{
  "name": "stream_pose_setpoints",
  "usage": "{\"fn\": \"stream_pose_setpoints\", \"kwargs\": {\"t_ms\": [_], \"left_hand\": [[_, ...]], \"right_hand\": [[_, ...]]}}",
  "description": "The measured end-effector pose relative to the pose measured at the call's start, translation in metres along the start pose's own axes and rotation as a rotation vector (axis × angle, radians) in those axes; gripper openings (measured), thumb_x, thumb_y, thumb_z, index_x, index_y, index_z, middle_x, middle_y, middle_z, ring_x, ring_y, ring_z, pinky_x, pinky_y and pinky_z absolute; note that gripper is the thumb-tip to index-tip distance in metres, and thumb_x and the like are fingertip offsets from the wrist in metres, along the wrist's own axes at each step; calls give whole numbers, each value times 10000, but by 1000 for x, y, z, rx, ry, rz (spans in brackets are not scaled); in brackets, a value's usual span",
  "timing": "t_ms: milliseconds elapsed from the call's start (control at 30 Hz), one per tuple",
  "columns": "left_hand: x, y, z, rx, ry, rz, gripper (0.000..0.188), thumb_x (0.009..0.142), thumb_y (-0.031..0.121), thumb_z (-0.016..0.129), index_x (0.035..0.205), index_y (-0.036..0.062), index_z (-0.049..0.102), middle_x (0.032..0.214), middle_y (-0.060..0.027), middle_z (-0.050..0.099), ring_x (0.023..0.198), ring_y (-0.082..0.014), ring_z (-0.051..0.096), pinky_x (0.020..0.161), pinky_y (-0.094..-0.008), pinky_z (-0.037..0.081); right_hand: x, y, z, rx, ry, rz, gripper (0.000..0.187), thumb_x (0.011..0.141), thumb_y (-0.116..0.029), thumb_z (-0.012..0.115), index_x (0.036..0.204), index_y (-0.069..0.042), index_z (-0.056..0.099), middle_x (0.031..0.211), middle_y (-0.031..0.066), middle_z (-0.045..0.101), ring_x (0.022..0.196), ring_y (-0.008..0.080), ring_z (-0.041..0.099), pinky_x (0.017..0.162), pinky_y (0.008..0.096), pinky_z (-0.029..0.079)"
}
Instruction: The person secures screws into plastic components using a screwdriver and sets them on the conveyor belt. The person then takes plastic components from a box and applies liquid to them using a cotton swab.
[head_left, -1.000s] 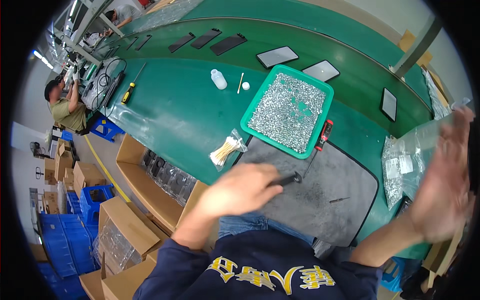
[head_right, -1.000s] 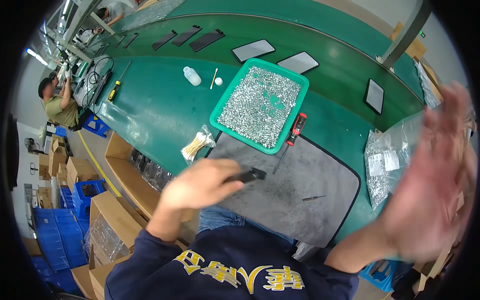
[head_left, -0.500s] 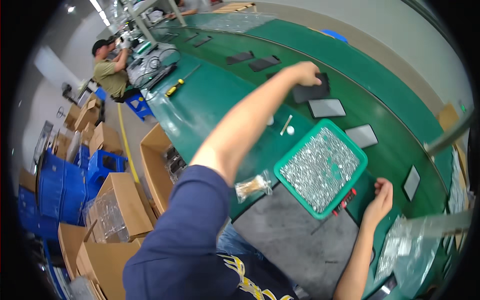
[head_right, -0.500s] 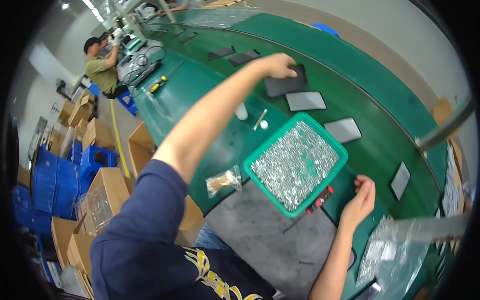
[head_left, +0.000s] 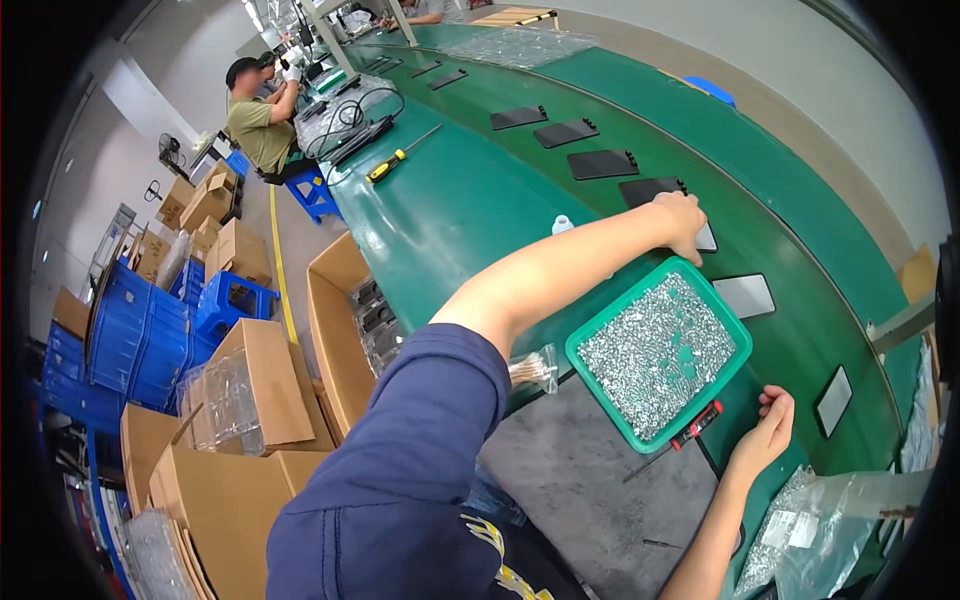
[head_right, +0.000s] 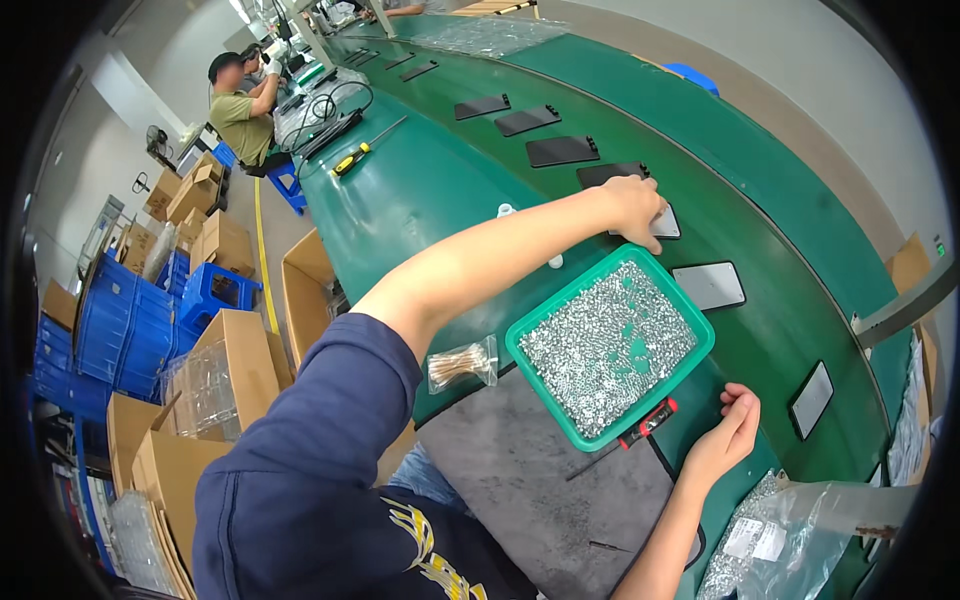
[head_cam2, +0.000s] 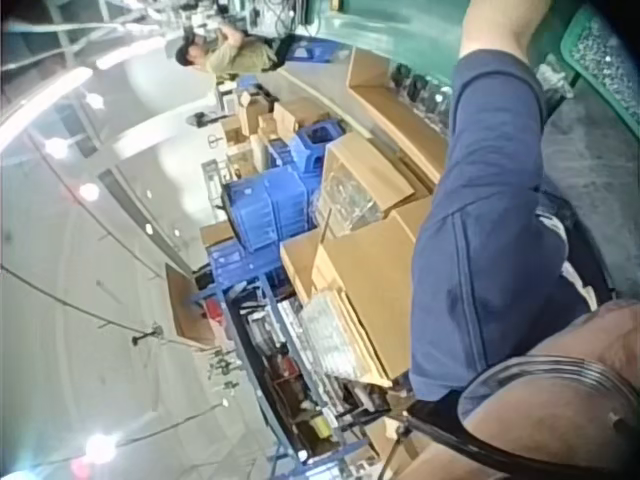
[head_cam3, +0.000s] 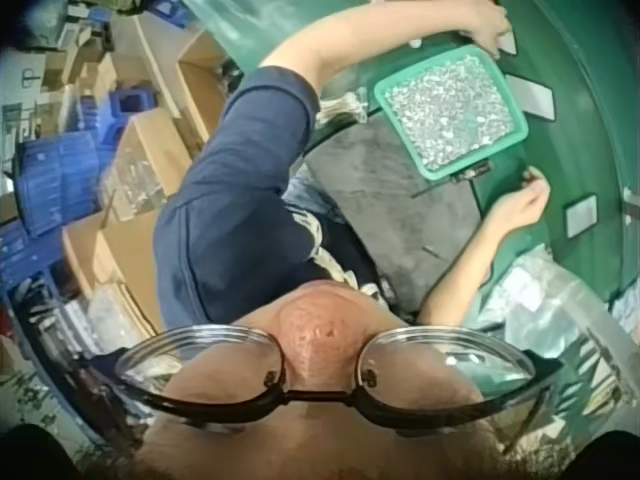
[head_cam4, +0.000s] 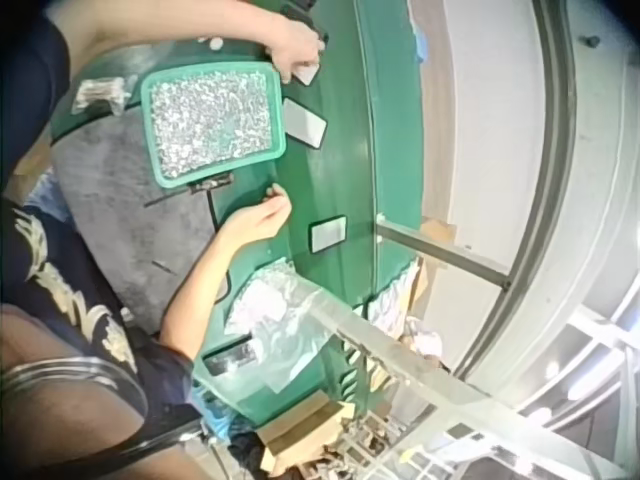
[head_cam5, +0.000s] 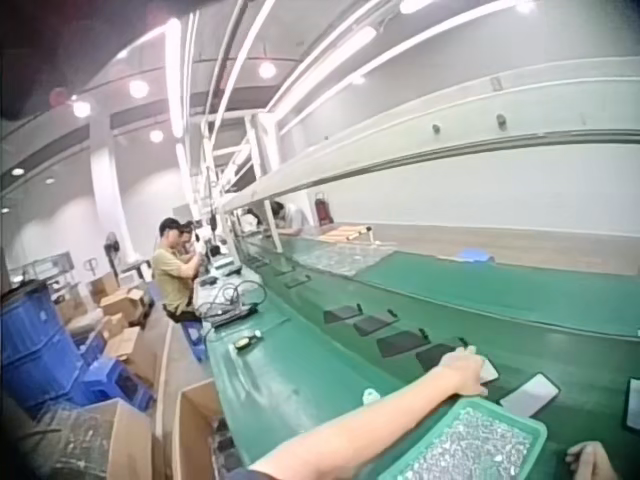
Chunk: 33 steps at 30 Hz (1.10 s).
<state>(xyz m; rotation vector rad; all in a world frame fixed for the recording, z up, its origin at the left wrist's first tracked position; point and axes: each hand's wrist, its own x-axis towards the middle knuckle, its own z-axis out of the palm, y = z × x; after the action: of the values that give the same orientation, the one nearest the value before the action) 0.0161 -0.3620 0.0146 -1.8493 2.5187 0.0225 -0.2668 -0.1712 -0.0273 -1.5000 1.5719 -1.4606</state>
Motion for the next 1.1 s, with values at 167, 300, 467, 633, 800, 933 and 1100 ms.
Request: {"fn": "stream_pose_setpoints", "kwargs": {"t_ms": [167,300,467,633,800,933,1100], "left_hand": [[2,-12,10,-72,66,27,622,683,434,790,1172,72,660,1100,-196,649,1026,-373,616,897,-471,514],[9,-35,20,-81,5,-17,644,689,455,770,1202,82,659,1136,-194,649,1005,-381,634,854,-462,532],[13,-25,8,-222,74,101,764,657,350,795,1308,7,586,1158,-217,684,1027,-356,658,909,-411,518],[50,36,-25,-266,99,-76,875,714,484,720,1402,-6,492,1115,-206,699,960,-350,687,859,-388,539],[88,158,-24,-309,54,40,808,686,535,682,1220,-69,618,1057,-206,713,880,-343,693,791,-424,557],[91,229,-23,-290,-74,-32,746,724,546,660,1210,-18,628,1088,-175,706,909,-302,704,772,-392,568],[69,179,-21,-21,-41,22,844,689,607,703,1278,13,591,1180,-199,657,1038,-323,670,849,-429,558]], "right_hand": [[2,-6,8,45,32,-16,228,973,-105,476,963,7,675,944,92,686,853,194,627,837,304,500],[2,-8,11,154,55,-21,185,938,-71,516,903,14,676,917,101,697,795,199,635,778,302,516],[4,5,6,59,73,-105,170,920,-97,531,898,-26,683,863,80,673,733,201,608,684,306,478],[4,4,5,102,157,-125,255,960,-169,527,799,-18,656,724,53,611,603,152,486,588,282,407],[-3,-10,2,45,27,70,401,993,-235,523,671,-14,614,552,20,491,518,129,408,527,272,367],[-1,-9,2,91,105,80,500,1005,-272,522,579,-16,573,467,-8,388,471,119,343,489,273,331],[1,-4,-2,54,99,92,501,1003,-278,525,577,-19,577,479,1,417,474,120,350,494,269,334]]}}
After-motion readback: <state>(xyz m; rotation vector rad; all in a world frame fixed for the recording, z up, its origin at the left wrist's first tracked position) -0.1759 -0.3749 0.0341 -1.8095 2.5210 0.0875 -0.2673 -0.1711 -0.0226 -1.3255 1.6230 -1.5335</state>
